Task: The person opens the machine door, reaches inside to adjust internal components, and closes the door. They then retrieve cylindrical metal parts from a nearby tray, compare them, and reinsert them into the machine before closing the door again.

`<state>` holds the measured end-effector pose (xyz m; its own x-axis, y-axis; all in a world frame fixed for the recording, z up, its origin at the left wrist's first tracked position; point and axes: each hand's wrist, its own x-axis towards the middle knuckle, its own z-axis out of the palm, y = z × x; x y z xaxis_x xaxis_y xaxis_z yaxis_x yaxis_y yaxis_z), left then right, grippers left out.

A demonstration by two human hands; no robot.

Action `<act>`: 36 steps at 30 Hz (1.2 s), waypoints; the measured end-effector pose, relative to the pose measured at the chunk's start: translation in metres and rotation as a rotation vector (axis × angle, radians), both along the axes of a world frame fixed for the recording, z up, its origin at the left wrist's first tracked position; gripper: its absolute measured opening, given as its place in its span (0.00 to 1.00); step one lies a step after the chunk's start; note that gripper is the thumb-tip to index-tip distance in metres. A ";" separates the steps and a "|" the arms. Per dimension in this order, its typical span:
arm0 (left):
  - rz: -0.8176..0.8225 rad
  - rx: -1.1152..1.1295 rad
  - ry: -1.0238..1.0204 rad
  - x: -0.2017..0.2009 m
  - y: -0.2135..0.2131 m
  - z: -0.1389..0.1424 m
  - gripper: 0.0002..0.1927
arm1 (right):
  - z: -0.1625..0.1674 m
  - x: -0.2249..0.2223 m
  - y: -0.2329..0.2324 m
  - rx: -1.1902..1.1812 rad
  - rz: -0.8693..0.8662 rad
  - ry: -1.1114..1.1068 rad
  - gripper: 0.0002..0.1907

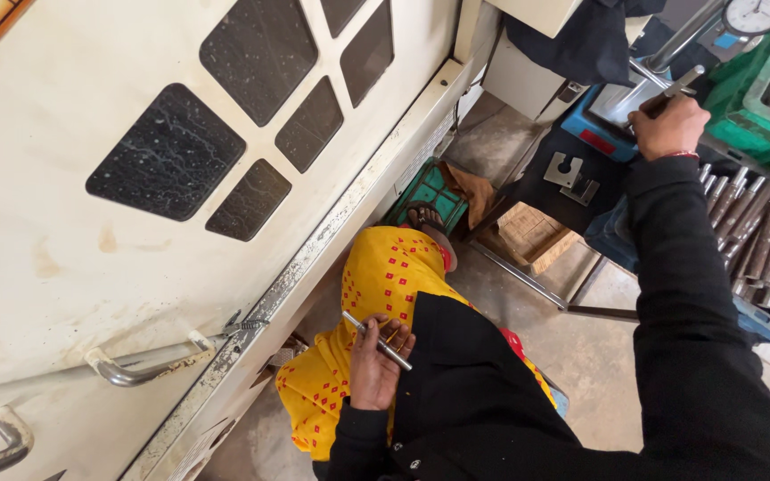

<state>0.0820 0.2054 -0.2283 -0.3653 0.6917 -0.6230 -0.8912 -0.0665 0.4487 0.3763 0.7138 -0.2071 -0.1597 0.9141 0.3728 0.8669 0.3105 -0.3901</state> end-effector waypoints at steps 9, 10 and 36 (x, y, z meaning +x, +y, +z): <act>-0.012 0.048 -0.003 0.000 0.000 -0.002 0.11 | 0.005 -0.004 -0.010 -0.113 -0.102 0.001 0.13; -0.024 0.050 0.000 0.000 0.001 -0.003 0.11 | 0.005 -0.004 -0.010 -0.069 -0.087 -0.029 0.14; -0.377 0.014 -0.033 0.044 0.115 0.000 0.12 | -0.023 0.017 0.008 0.116 -0.040 0.163 0.15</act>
